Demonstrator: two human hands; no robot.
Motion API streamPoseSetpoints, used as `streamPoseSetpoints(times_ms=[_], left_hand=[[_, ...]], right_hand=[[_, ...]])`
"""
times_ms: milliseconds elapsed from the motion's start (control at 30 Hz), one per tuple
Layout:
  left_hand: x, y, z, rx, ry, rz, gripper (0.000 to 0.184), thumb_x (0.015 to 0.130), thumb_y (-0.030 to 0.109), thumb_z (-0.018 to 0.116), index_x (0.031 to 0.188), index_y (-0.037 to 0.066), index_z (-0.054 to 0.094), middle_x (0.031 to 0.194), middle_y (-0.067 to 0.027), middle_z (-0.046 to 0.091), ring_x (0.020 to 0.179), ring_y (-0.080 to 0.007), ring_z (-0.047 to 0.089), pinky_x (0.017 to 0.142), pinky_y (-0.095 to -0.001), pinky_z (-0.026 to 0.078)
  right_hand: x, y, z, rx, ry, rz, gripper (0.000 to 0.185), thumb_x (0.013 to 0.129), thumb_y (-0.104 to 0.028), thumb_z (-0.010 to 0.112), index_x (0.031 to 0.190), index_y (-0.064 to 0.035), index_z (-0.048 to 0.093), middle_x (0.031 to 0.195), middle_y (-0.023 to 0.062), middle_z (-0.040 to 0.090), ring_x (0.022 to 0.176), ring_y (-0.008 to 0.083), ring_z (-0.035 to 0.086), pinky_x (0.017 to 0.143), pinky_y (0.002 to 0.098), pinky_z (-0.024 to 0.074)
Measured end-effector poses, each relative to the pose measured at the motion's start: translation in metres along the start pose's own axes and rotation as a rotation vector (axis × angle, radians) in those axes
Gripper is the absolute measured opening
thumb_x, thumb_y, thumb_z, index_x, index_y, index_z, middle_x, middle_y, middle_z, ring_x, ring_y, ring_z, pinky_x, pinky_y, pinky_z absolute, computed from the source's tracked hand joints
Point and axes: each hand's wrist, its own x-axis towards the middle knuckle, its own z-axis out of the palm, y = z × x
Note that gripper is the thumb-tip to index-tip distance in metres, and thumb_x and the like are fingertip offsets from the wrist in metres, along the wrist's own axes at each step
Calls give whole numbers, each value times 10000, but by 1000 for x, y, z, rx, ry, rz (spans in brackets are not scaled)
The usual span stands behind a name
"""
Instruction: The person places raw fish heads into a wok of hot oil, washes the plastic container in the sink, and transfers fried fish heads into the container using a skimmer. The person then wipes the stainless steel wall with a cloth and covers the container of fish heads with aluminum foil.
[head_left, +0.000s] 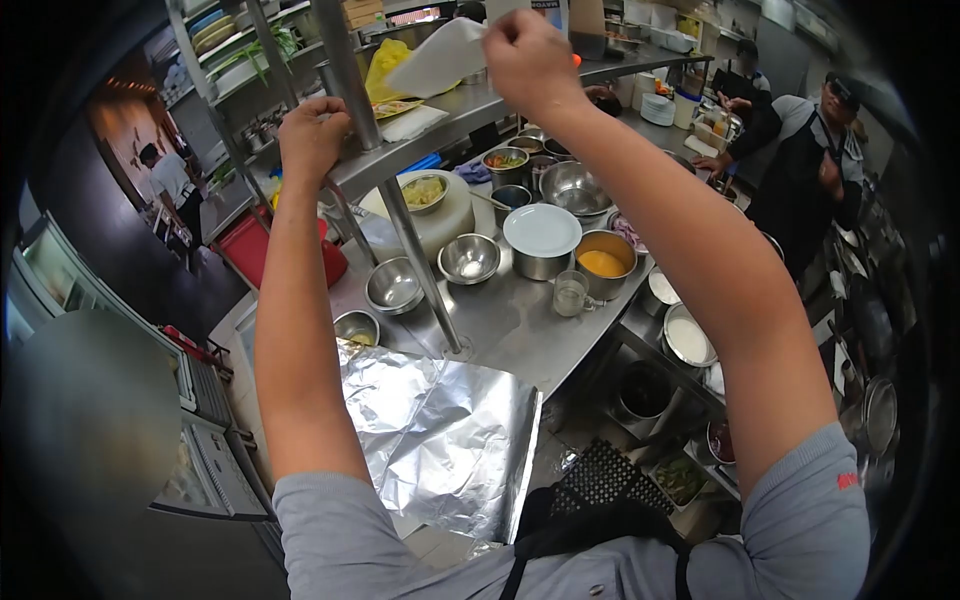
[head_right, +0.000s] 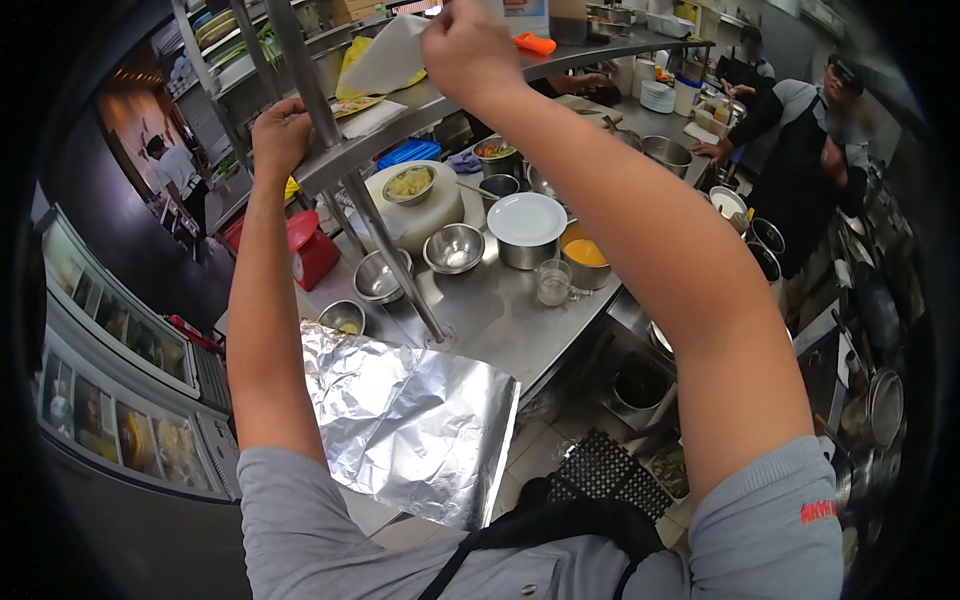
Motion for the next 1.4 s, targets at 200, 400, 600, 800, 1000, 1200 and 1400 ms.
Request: streamPoseSetpoints(times_ms=[200,400,600,800,1000,1200,1400], left_hand=[[-22,38,-13,-43,600,209,228,779,76,587,988,18,659,942,-111,635,865,-237,578,820,-361,449],[-188,224,62,-611,-711,6,550,860,275,664,1278,-33,481,1213,-135,556,1100,-211,523,934,-316,408],[-320,366,122,-1102,-1631,-551,332,857,141,660,1132,-29,583,1005,-60,651,858,-123,611,761,-267,473],[-435,523,154,-994,-1748,-444,242,838,168,684,978,-22,633,751,-21,638,593,-82,573,542,-240,469],[-548,624,150,-1327,-1767,-836,187,916,110,580,1048,-22,582,947,-87,642,787,-146,628,650,-281,534],[-576,670,147,-1381,-1934,-716,214,959,199,543,996,-2,608,825,-22,617,662,-52,542,598,-261,517],[-610,714,309,-1087,-1743,-769,213,910,220,591,820,27,607,687,-11,555,614,-81,503,528,-243,416]], right_hand=[[-91,-9,-102,386,-90,303,143,904,-166,572,878,-28,605,755,-1,582,696,53,509,615,231,426],[-237,-6,-233,623,-99,783,103,917,-136,560,881,-40,565,794,-46,526,724,26,455,641,191,382],[-351,13,-390,549,229,1156,119,915,-133,564,967,-30,594,875,19,618,804,66,566,723,241,464],[-437,-31,-542,-271,257,1026,284,770,-83,681,1015,16,579,919,133,633,860,207,624,750,349,490],[-497,-68,-626,-819,245,774,231,725,-53,660,951,-32,616,921,117,603,837,312,598,724,391,490],[-516,-64,-647,-951,55,789,326,681,-75,658,1004,-47,620,1067,103,567,976,300,547,836,415,450],[-519,-41,-662,-808,-22,1006,433,764,-110,672,1182,-47,574,1265,144,527,1080,327,562,892,398,480]])
